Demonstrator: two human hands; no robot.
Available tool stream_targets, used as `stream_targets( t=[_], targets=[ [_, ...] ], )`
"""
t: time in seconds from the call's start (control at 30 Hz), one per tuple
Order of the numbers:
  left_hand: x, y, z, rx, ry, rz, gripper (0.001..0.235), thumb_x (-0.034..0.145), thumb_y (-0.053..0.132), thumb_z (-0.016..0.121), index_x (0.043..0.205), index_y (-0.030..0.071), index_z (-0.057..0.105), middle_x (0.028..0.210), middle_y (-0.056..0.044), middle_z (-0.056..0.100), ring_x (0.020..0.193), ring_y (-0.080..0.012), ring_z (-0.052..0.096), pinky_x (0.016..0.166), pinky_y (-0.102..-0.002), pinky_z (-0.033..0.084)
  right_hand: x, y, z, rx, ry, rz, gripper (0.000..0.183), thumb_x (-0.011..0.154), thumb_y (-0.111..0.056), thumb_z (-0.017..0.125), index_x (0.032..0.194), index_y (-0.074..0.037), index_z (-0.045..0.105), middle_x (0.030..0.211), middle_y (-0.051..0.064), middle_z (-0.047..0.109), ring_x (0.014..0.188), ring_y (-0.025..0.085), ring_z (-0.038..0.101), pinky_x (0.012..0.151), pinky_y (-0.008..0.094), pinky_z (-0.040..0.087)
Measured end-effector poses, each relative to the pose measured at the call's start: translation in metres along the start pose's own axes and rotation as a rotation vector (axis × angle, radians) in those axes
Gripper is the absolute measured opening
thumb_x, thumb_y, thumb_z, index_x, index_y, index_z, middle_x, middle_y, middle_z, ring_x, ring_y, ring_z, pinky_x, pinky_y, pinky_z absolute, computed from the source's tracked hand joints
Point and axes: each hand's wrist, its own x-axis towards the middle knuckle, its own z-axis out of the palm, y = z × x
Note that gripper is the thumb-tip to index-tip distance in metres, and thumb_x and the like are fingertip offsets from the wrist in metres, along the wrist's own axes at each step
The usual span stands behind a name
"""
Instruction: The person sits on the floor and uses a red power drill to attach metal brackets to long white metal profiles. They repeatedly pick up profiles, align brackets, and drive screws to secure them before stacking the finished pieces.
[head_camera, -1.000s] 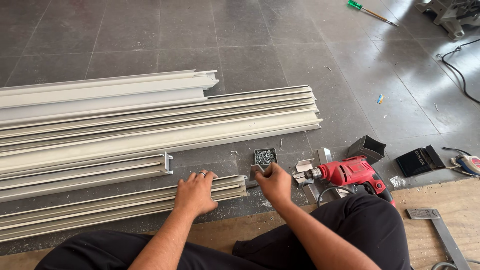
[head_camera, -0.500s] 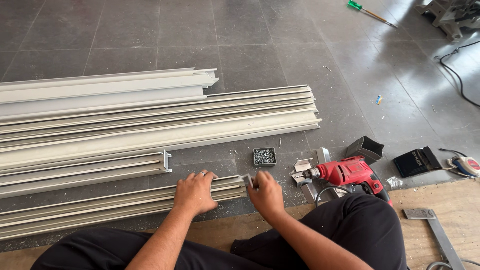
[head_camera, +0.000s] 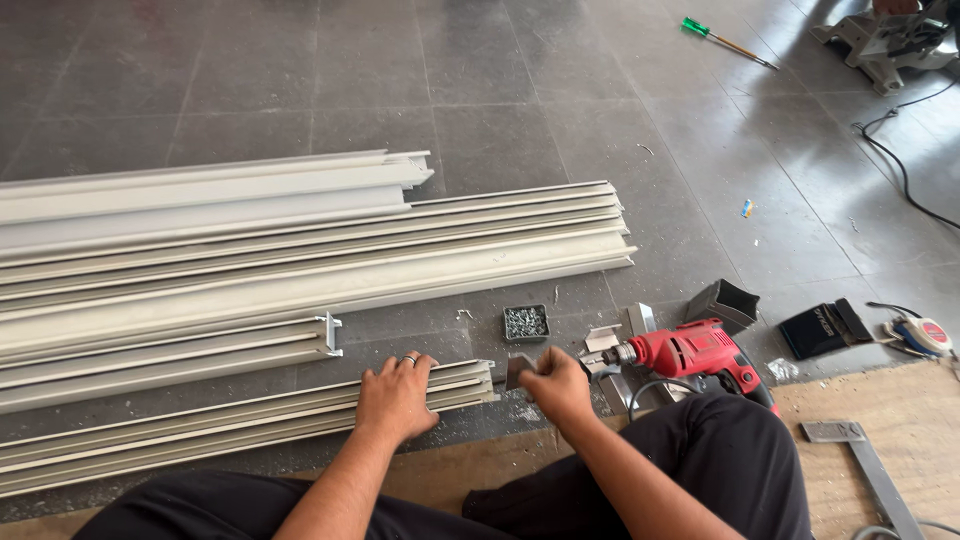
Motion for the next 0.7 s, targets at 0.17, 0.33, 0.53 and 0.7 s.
stream_targets(
  t=[0.17, 0.33, 0.53, 0.7],
  targets=[
    [0.005, 0.003, 0.006, 0.065, -0.015, 0.026, 0.089, 0.077, 0.043, 0.09, 0.149, 0.022, 0.042, 0.152, -0.002, 0.047, 0.137, -0.0224, 0.049, 0.111, -0.055, 0.042, 0.006, -0.01, -0.005, 0.192, -0.05, 0.079, 0.019, 0.084, -0.008, 0.076, 0.085, -0.005, 0.057, 0.079, 0.008, 0.07, 0.064, 0.014, 0.066, 0.056, 0.031, 0.055],
    [0.005, 0.003, 0.004, -0.029, -0.088, -0.026, 0.092, 0.076, 0.053, 0.089, 0.15, 0.024, 0.041, 0.154, -0.003, 0.044, 0.141, -0.0225, 0.044, 0.117, -0.058, 0.035, 0.009, -0.024, -0.016, -0.035, -0.071, 0.127, 0.026, 0.089, -0.014, 0.072, 0.115, -0.019, 0.07, 0.092, 0.004, 0.075, 0.073, 0.015, 0.07, 0.063, 0.03, 0.059],
    [0.009, -0.003, 0.01, -0.105, -0.114, -0.066, 0.091, 0.076, 0.053, 0.088, 0.15, 0.026, 0.042, 0.154, -0.003, 0.045, 0.143, -0.0232, 0.044, 0.119, -0.057, 0.033, 0.026, -0.01, -0.026, -0.682, 0.284, -0.841, 0.015, 0.087, -0.006, 0.071, 0.098, -0.013, 0.078, 0.092, 0.007, 0.075, 0.082, 0.021, 0.072, 0.075, 0.037, 0.061],
    [0.01, -0.003, 0.015, -0.148, -0.113, -0.072, 0.092, 0.078, 0.053, 0.087, 0.152, 0.026, 0.04, 0.156, -0.006, 0.044, 0.143, -0.0259, 0.043, 0.119, -0.06, 0.03, 0.036, 0.003, -0.003, -0.897, -0.002, -0.533, 0.018, 0.091, 0.0, 0.062, 0.097, -0.011, 0.075, 0.097, 0.011, 0.072, 0.085, 0.026, 0.073, 0.074, 0.039, 0.062]
  ],
)
